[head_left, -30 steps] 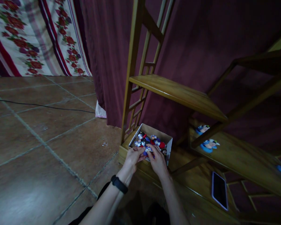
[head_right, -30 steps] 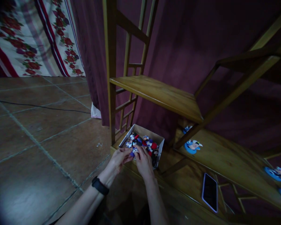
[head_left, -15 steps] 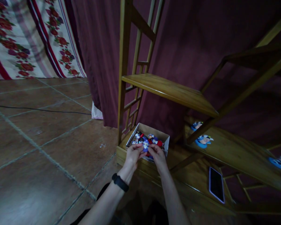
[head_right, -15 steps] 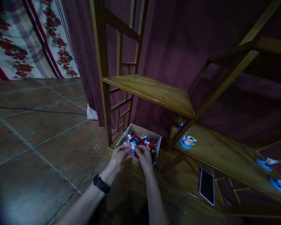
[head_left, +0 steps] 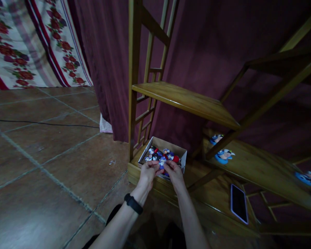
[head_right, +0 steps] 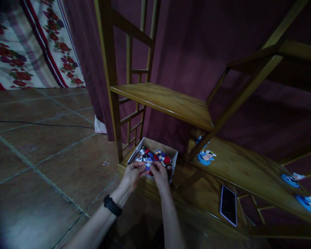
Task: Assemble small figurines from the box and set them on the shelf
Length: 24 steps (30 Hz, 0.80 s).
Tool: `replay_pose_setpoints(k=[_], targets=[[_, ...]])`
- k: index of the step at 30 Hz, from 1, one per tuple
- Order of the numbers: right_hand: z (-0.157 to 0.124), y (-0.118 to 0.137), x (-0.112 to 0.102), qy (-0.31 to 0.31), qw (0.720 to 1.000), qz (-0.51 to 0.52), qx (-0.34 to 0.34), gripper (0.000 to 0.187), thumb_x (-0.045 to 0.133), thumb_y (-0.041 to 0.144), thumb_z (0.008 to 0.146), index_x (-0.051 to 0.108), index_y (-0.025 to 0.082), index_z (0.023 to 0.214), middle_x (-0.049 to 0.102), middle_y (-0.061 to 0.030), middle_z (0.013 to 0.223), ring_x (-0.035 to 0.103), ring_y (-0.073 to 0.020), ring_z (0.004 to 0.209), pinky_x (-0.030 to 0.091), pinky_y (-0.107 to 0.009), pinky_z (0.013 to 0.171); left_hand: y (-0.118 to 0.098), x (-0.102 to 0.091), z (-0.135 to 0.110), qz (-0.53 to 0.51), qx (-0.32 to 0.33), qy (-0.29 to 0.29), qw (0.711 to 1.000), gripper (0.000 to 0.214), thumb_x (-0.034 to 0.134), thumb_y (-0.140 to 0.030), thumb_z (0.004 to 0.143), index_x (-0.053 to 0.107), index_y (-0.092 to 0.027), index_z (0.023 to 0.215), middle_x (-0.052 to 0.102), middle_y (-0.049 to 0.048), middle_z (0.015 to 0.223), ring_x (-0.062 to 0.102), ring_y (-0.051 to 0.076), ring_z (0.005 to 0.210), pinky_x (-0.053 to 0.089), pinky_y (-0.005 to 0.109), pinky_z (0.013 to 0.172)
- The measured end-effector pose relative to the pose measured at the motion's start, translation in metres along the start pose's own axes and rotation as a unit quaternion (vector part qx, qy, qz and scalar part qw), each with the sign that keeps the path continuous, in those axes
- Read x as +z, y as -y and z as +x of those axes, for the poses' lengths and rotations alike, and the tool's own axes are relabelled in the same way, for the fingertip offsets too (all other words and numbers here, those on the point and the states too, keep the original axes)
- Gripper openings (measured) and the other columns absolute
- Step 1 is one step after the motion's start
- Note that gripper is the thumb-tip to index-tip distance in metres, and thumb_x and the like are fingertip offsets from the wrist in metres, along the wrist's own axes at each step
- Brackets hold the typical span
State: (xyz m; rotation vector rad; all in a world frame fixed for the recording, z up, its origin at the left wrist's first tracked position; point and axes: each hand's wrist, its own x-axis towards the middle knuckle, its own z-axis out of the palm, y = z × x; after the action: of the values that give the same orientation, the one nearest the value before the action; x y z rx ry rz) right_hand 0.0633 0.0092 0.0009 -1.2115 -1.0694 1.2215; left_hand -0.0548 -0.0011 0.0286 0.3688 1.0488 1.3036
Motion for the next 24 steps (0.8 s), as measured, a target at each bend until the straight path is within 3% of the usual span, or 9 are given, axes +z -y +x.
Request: replay_pose_setpoints(k=[13, 19, 24], targets=[[0.0008, 0.0025, -0.0079, 0.071, 0.997, -0.004, 0.015, 0.030, 0.068, 0.039, 0.065, 0.066, 0.018, 0.087, 0.069, -0.0029, 0.080, 0.063, -0.0204, 0.077, 0.049, -0.035, 0.075, -0.0024, 0.0004, -0.0039, 0.033, 0.009, 0.000, 0.999, 0.015, 0.062, 0.004, 0.064, 0.057, -0.010, 0.067, 0.057, 0.0020, 0.059, 0.060, 0.012, 0.052, 0.057, 0.032, 0.060], [0.0046, 0.0006, -0.0063, 0.060, 0.997, -0.026, -0.029, 0.033, 0.069, 0.039, 0.063, 0.065, 0.020, 0.090, 0.070, -0.0025, 0.087, 0.063, -0.0204, 0.083, 0.048, -0.036, 0.080, -0.0028, -0.0001, -0.0017, 0.034, 0.010, 0.006, 0.999, 0.015, 0.063, 0.001, 0.064, 0.058, -0.011, 0.072, 0.057, 0.0006, 0.058, 0.059, 0.011, 0.052, 0.056, 0.029, 0.059], [0.0063, -0.0004, -0.0067, 0.070, 0.997, -0.026, -0.023, 0.039, 0.069, 0.037, 0.063, 0.063, 0.021, 0.097, 0.069, -0.0018, 0.091, 0.063, -0.0196, 0.084, 0.049, -0.034, 0.079, -0.0016, 0.0009, 0.0015, 0.038, 0.010, 0.024, 0.999, 0.020, 0.066, -0.002, 0.060, 0.057, -0.012, 0.075, 0.053, -0.0029, 0.053, 0.057, 0.011, 0.049, 0.055, 0.029, 0.056]])
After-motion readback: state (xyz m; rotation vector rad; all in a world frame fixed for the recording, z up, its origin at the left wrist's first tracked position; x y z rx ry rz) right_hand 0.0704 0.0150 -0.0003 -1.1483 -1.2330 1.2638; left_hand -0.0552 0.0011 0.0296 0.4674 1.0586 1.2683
